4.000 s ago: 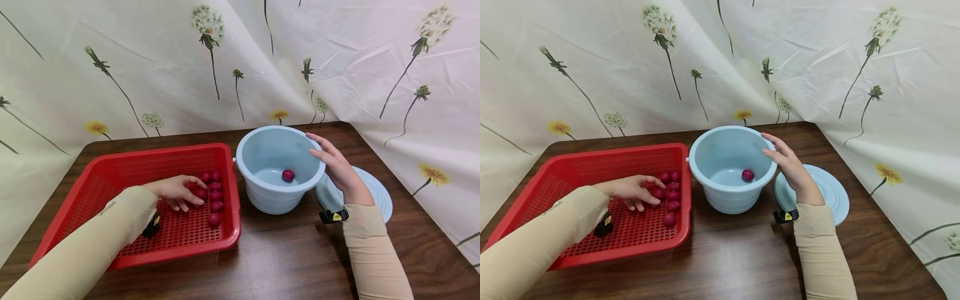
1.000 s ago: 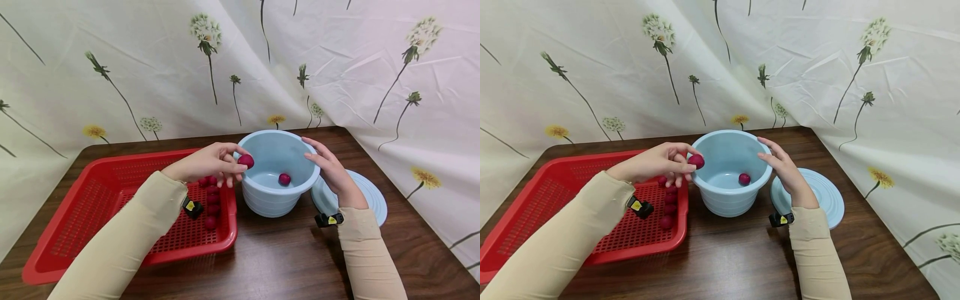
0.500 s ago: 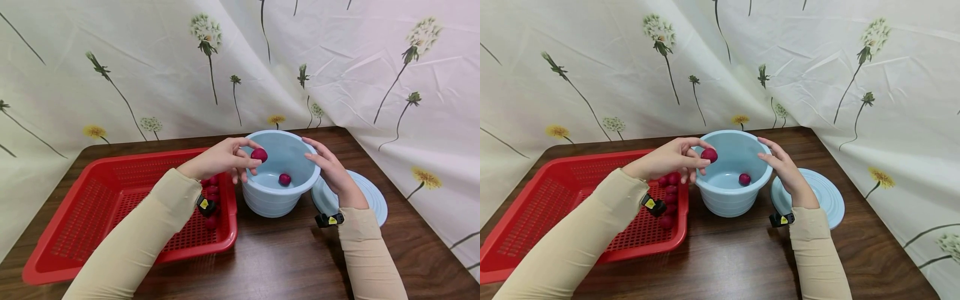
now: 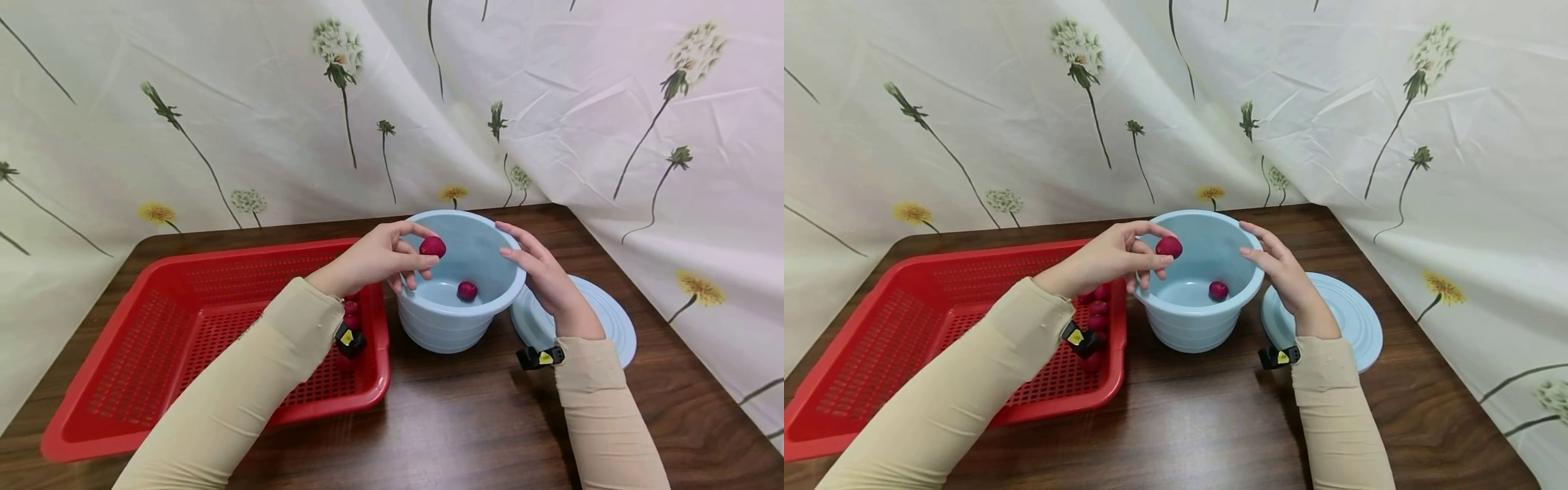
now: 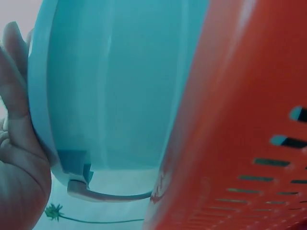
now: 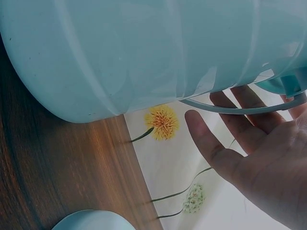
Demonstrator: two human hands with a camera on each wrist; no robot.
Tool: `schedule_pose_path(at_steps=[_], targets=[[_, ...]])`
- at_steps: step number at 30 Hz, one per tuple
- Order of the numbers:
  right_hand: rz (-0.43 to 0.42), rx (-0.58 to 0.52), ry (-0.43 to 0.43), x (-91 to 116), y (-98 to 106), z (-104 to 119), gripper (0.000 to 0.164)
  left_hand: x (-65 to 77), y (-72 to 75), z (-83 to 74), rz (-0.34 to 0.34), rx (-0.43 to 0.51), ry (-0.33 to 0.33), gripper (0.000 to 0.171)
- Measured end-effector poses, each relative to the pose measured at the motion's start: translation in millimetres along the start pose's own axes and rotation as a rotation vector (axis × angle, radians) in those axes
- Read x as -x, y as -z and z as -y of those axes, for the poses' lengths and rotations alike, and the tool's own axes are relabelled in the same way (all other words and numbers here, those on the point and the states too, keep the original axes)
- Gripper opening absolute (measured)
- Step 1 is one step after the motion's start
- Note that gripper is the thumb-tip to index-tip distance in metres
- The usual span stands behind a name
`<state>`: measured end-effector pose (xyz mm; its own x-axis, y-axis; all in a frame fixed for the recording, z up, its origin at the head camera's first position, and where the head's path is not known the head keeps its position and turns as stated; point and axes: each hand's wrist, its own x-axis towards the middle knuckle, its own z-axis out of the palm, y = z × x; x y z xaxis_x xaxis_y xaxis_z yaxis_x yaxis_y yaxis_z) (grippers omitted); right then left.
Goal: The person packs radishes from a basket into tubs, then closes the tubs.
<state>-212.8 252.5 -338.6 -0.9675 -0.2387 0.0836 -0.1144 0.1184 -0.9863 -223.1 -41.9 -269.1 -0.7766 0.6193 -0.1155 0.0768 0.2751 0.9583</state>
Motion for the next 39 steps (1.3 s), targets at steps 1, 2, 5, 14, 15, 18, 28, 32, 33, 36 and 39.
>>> schedule_pose_path(at_steps=[1,2,5,14,15,18,28,32,33,36,39], targets=[[0.001,-0.001,0.001,-0.2,0.2,-0.1,0.053,-0.6,-0.7,0.3,0.003,-0.017,-0.003,0.045],[0.001,-0.002,0.001,-0.3,0.3,-0.1,0.053,-1.1,-1.2,0.5,0.007,-0.035,-0.005,0.045],[0.004,-0.001,0.004,-0.5,0.3,0.0,0.053,-1.5,-1.9,0.2,0.013,-0.075,-0.008,0.045],[0.002,0.003,0.003,-0.6,-0.5,1.4,0.053,-1.5,-2.9,0.5,0.008,-0.121,0.04,0.045],[0.003,-0.001,0.005,-0.3,-0.7,1.9,0.053,-1.6,-3.1,1.2,0.006,-0.124,0.046,0.045],[0.005,-0.017,0.01,0.2,-0.9,2.7,0.052,-1.9,-3.3,3.1,0.001,-0.134,0.056,0.044],[0.007,-0.03,0.022,-0.5,-0.8,1.6,0.051,-2.6,-2.5,4.5,-0.007,-0.122,0.048,0.043],[0.007,-0.031,0.019,-1.0,-0.7,1.3,0.051,-1.9,-2.2,4.5,-0.003,-0.113,0.044,0.046],[0.006,-0.031,0.016,-1.0,-0.8,1.3,0.051,-1.6,-2.2,4.4,-0.002,-0.112,0.041,0.047],[0.009,-0.033,0.014,-1.3,-0.9,1.3,0.052,-1.0,-2.1,4.3,-0.003,-0.114,0.033,0.05],[0.01,-0.032,0.014,-1.6,-0.7,1.1,0.052,-1.1,-1.9,4.8,-0.002,-0.109,0.028,0.05]])
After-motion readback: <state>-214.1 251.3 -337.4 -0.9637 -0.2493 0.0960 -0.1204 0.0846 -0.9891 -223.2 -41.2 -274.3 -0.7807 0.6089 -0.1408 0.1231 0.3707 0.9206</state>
